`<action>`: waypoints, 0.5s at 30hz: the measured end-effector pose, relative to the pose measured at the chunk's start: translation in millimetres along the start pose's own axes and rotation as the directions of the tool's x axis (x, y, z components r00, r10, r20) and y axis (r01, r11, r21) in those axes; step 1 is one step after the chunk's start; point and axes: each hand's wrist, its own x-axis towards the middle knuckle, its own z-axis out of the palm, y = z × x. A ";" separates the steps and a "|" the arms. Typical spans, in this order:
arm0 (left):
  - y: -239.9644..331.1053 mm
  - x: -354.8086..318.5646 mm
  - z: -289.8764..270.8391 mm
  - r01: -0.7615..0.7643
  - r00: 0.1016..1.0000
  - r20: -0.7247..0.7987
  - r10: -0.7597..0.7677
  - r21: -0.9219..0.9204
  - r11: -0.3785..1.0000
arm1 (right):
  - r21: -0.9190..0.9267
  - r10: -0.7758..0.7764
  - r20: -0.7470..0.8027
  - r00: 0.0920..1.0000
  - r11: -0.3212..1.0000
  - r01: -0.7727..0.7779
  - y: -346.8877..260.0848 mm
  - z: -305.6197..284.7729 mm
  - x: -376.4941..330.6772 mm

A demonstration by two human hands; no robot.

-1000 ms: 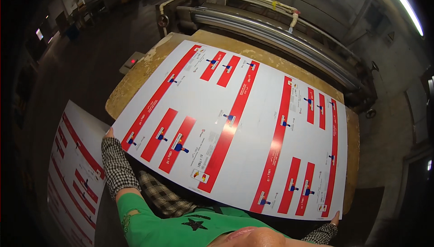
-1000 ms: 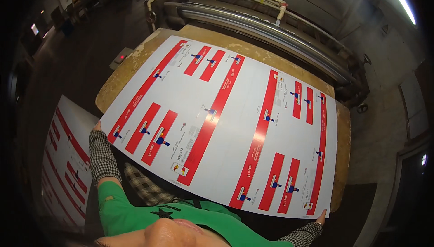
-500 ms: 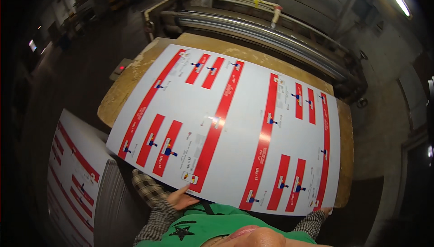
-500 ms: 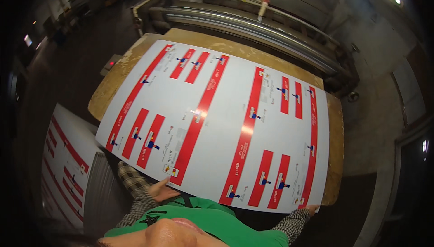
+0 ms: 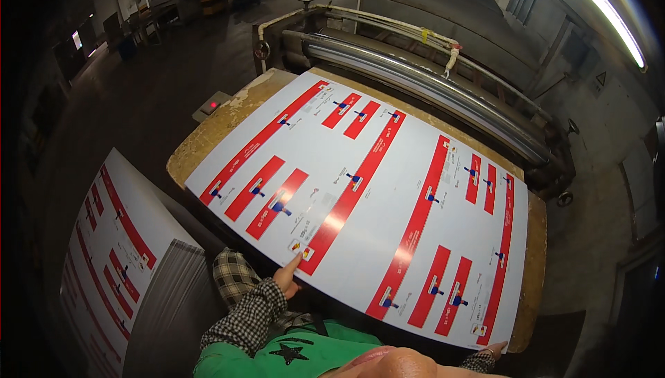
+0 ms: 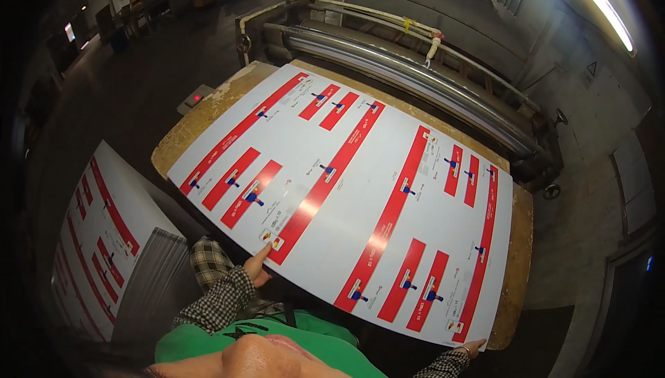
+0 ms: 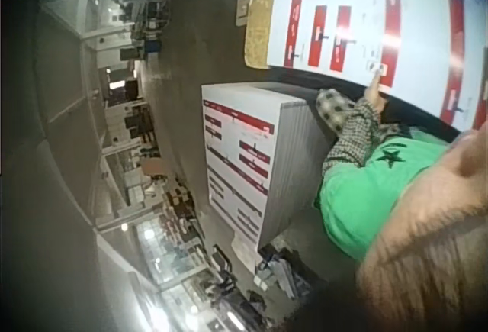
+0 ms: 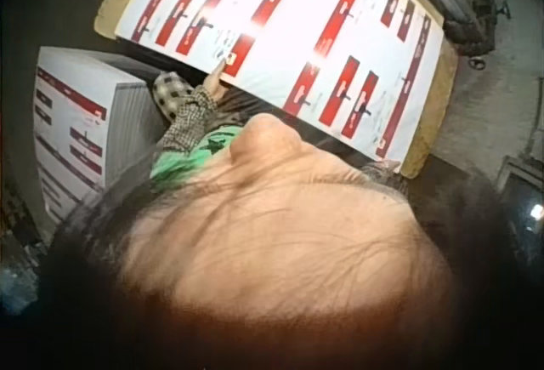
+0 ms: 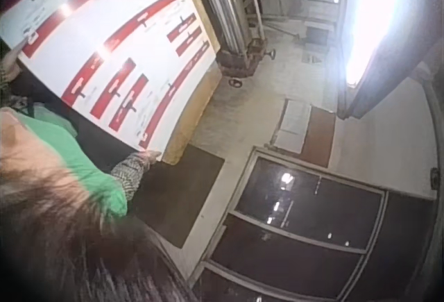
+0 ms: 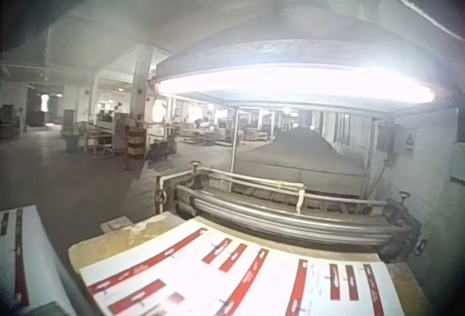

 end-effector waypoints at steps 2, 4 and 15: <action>-4.9 -3.6 -2.1 -0.046 0.999 -0.027 0.047 0.066 0.997 | 0.004 -0.009 0.013 1.000 1.000 0.009 5.3 -6.8 3.8; -7.1 -6.6 -2.5 -0.044 0.999 0.003 0.044 0.057 0.997 | 0.009 -0.008 0.018 1.000 1.000 0.008 9.0 -15.2 5.2; -13.5 -8.0 -13.6 -0.035 0.994 0.098 0.041 -0.063 0.997 | 0.099 -0.026 -0.060 0.998 0.995 0.032 36.2 21.7 79.3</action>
